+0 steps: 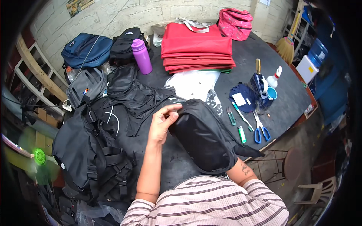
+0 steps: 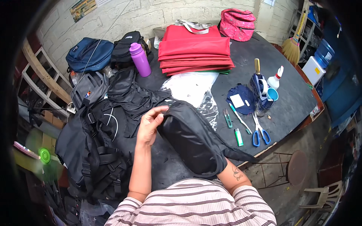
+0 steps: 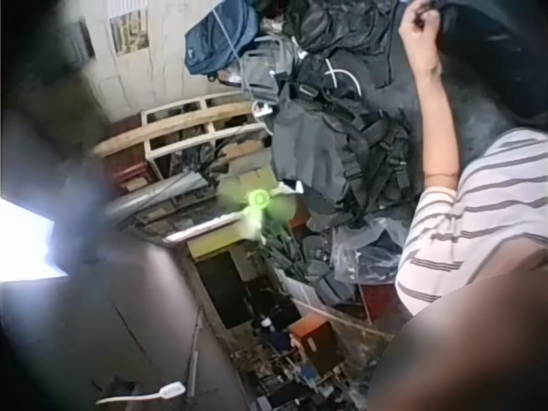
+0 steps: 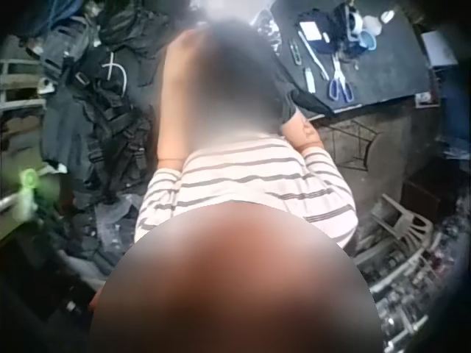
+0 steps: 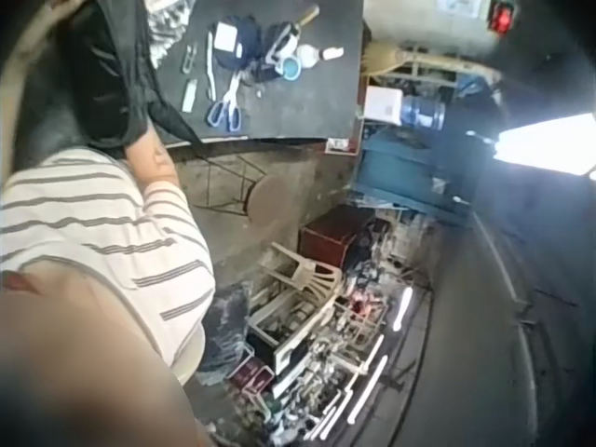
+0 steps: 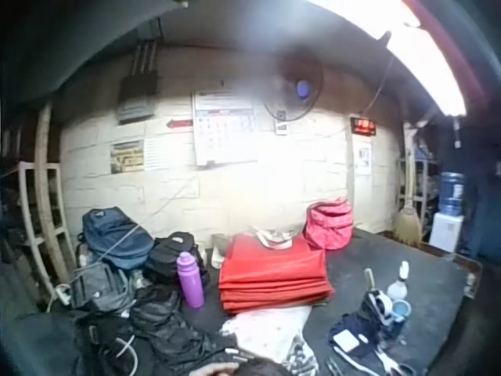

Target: Inspecting manufactured bags, trimming loose threads with scissors, and sealing the ends with a lighter.

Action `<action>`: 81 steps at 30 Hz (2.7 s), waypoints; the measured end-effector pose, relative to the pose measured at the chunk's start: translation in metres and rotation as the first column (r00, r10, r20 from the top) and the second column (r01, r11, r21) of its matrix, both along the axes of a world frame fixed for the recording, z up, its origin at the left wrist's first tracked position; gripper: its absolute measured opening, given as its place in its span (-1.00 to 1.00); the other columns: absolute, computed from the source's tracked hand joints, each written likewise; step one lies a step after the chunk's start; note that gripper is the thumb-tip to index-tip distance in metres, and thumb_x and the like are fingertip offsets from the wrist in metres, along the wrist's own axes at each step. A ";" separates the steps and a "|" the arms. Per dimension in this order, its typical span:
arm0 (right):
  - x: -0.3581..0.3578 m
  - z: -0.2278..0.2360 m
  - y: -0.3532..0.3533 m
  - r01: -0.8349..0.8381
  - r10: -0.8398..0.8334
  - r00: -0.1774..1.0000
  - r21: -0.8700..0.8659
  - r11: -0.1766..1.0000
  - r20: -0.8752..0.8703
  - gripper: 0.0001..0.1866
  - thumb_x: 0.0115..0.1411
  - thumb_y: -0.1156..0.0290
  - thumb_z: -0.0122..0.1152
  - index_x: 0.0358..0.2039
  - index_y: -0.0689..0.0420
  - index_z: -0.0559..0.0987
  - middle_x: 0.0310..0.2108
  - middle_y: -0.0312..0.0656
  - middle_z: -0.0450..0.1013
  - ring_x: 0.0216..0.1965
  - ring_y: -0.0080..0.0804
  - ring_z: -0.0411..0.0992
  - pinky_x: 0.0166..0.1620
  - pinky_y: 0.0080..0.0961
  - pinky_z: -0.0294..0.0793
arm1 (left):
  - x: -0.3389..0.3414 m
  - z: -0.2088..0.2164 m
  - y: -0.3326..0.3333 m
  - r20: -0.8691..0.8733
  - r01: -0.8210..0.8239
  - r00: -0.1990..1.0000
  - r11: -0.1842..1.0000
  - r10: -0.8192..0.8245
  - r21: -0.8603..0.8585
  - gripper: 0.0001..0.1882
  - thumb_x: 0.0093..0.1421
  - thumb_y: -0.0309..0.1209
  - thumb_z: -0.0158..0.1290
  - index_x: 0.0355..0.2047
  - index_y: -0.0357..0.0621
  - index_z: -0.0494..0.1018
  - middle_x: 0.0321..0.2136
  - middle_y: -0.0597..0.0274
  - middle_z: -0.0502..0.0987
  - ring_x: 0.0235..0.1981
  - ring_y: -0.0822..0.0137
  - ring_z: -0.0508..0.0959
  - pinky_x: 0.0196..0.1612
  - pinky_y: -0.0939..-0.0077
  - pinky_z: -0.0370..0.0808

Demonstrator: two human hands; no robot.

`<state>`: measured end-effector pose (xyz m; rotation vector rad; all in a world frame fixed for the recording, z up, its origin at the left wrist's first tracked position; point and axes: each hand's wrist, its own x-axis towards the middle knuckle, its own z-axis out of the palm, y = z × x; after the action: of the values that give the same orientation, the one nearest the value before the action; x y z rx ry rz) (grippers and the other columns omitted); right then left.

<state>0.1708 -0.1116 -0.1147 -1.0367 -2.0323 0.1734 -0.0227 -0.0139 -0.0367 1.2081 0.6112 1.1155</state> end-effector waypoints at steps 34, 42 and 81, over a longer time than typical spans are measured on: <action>-0.065 0.033 0.051 0.191 -0.276 0.894 -0.256 0.947 -0.354 -0.78 -0.19 0.54 0.15 -0.71 0.32 0.28 -0.69 0.07 0.24 -0.64 -0.01 0.25 -0.53 -0.30 0.23 | 0.049 -0.086 0.127 -0.659 -0.409 0.555 0.856 0.508 0.315 -0.38 0.13 0.02 -0.08 -0.72 -0.38 0.43 -0.75 -0.11 0.42 -0.62 -0.07 0.49 -0.49 0.15 0.33; -0.023 0.105 -0.001 -0.090 0.151 0.900 0.164 0.982 -0.409 -0.76 -0.40 0.70 0.20 -0.67 0.22 0.35 -0.65 -0.18 0.22 -0.53 -0.23 0.29 -0.44 -0.46 0.29 | -0.013 -0.036 0.113 -0.077 -0.445 0.895 0.874 0.439 -0.196 -0.53 0.19 -0.10 -0.04 -0.77 -0.08 0.31 -0.76 0.40 0.32 -0.76 0.55 0.20 -0.64 0.60 0.15; 0.036 0.079 0.080 -0.190 -0.037 0.827 -0.340 0.921 -0.561 -0.59 0.22 0.12 -0.06 -0.11 0.20 0.45 -0.14 -0.23 0.35 -0.05 -0.44 0.28 0.06 -0.54 0.15 | 0.006 -0.103 -0.009 -0.242 -0.116 0.966 0.988 0.089 -0.101 -0.82 0.15 -0.29 -0.03 -0.43 -0.15 0.38 -0.46 0.25 0.44 -0.45 0.39 0.41 -0.36 0.50 0.34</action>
<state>0.2065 -0.0318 -0.0359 -0.9823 -1.5200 0.8527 -0.0170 -0.0228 -0.1392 1.2306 0.9170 1.0144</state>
